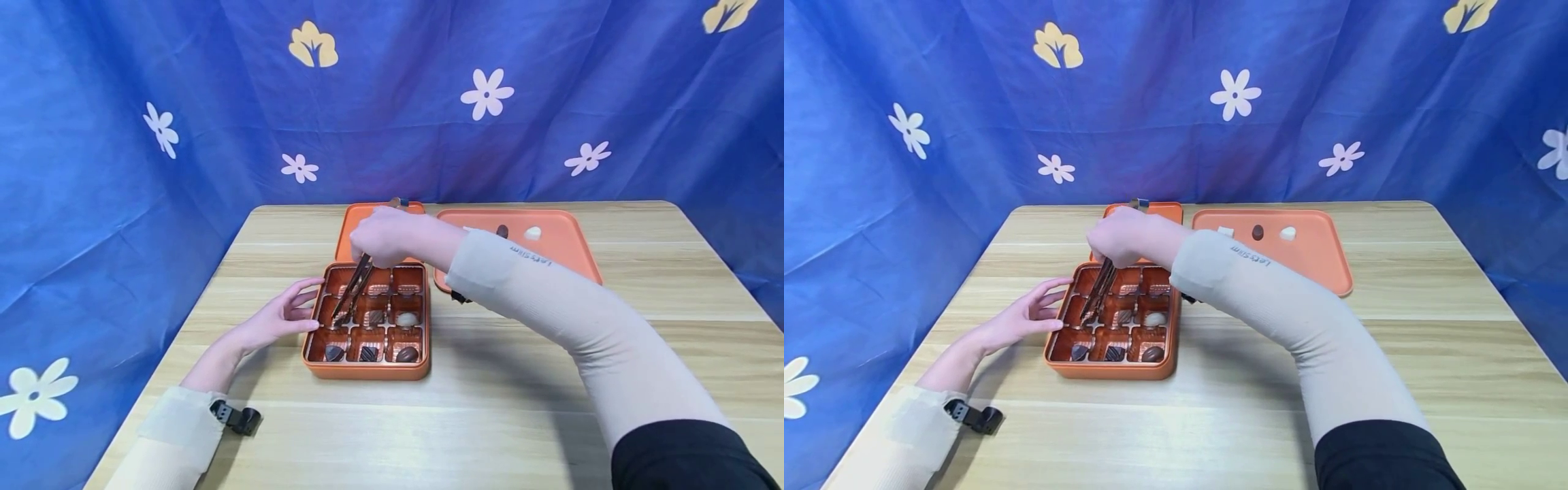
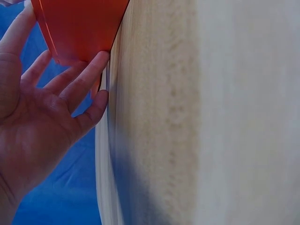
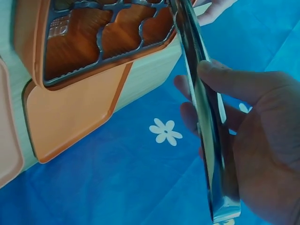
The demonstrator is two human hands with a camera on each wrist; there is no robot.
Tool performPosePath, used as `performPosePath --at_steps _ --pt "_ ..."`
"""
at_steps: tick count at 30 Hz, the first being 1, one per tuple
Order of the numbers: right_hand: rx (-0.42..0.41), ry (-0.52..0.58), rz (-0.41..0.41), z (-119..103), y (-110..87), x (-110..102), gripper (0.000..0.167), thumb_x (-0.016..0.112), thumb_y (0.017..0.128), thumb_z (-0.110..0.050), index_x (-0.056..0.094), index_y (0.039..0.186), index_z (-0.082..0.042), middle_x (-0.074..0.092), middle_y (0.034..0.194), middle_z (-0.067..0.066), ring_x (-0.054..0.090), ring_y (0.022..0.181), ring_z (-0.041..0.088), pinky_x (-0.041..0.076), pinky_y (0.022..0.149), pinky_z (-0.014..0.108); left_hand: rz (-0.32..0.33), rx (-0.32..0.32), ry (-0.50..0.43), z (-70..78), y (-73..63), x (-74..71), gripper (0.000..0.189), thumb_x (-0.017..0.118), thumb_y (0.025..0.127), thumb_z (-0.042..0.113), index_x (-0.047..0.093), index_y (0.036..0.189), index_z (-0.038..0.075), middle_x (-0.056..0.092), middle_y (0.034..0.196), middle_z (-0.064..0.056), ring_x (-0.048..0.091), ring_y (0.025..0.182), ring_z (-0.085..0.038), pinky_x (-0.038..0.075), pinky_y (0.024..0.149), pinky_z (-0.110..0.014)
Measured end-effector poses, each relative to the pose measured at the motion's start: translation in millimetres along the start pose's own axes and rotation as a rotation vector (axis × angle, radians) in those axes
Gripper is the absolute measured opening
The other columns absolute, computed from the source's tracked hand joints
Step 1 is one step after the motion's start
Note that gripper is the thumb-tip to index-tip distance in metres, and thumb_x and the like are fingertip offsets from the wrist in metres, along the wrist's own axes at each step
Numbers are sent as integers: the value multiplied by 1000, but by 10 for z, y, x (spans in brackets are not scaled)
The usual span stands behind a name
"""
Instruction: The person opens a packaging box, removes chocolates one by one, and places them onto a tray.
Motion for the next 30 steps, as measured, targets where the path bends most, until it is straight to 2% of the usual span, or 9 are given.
performPosePath --at_steps 3,10,16,20,25,30 --pt "25 4 -20 -15 32 11 45 53 93 1 66 127 -25 62 126 -10 56 111 11 35 84 32 4 -1 7 1 -1 -2 78 68 88 0 21 151 3 21 152 -31 38 127 -53 45 95 -31" --pt "-12 -34 31 -83 83 51 37 52 90 7 74 98 -21 68 103 -9 57 92 11 37 83 32 9 -5 -2 -5 2 -3 78 68 88 -1 21 151 3 23 152 -32 40 125 -53 46 95 -33" --pt "-14 -33 53 -54 50 39 46 52 92 4 70 120 -27 64 122 -11 57 112 11 39 94 34 14 -3 -2 -7 -4 -8 78 68 88 -1 21 151 3 23 152 -32 40 125 -53 46 95 -32" --pt "-21 -29 79 14 -43 -20 46 52 91 4 69 122 -26 65 121 -9 58 110 12 39 95 35 5 4 -11 -4 5 -1 78 67 88 -2 21 151 2 23 152 -32 40 125 -52 46 94 -31" --pt "-25 -14 141 132 -245 -121 36 59 95 -7 67 125 -25 68 116 -9 61 104 14 39 90 39 6 -2 0 2 2 1 78 67 88 -1 21 150 3 24 151 -33 39 126 -52 46 95 -33" --pt "-52 5 242 267 -510 -213 26 60 94 -8 72 112 -22 71 101 -7 63 92 17 39 83 42 13 -3 16 3 -2 -1 76 67 89 1 22 150 3 24 151 -33 38 127 -52 45 95 -31"
Point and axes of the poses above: each hand's wrist, its own y-axis towards the middle knuckle, its own x-axis out of the palm, z = x × y, the point moved 5 cm from there along y, towards the middle knuckle
